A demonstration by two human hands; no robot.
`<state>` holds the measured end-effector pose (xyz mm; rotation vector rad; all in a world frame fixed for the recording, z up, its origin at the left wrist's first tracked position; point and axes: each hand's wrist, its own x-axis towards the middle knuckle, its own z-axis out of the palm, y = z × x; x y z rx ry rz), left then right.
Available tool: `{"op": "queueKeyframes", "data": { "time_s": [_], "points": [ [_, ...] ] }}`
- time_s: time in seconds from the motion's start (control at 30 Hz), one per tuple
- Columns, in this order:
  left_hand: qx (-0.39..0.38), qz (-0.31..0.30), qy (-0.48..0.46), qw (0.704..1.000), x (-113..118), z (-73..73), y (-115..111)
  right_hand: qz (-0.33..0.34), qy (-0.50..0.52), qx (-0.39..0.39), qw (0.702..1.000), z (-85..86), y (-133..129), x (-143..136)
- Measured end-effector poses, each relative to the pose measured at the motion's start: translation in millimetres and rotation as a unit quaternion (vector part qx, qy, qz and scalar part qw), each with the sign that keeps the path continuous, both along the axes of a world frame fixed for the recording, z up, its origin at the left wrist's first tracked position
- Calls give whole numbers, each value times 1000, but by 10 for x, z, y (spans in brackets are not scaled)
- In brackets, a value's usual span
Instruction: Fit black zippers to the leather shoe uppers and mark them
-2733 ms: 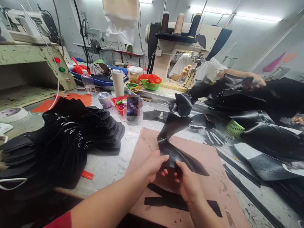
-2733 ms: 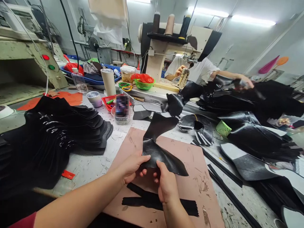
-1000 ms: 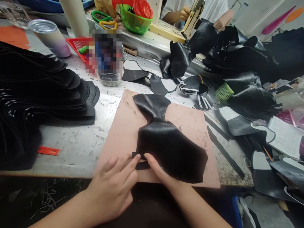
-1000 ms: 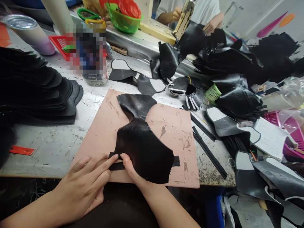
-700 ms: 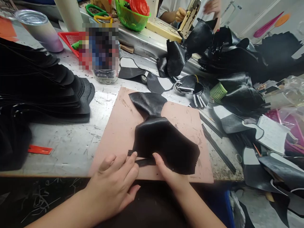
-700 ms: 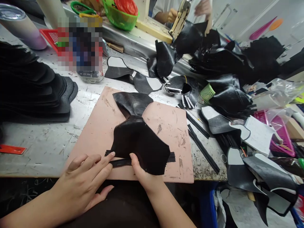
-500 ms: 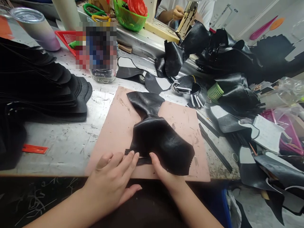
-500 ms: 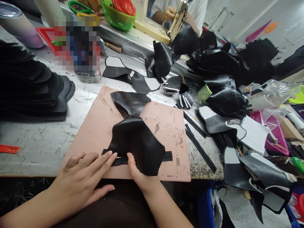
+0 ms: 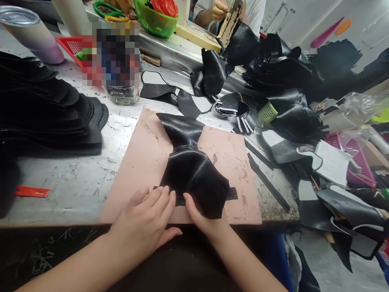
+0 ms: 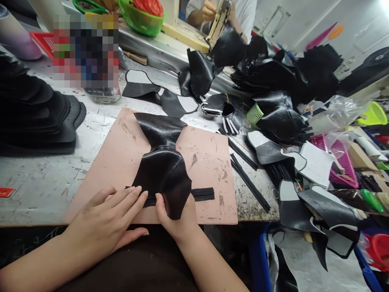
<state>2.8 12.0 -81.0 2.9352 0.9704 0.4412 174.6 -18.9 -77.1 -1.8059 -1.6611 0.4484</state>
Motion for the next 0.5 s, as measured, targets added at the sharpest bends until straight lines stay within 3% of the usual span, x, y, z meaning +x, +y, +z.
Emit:
{"op": "queueKeyframes", "data": {
  "time_s": [0.3, 0.4, 0.5],
  "points": [
    [39, -18, 37, 998, 64, 105, 58, 1, -32, 44, 998, -6, -34, 89],
    [31, -31, 23, 999, 98, 106, 68, -46, 42, 49, 997, 81, -74, 163],
    [15, -55, 4, 998, 123, 96, 79, -50, 116, 7, 992, 172, -67, 248]
  ]
}}
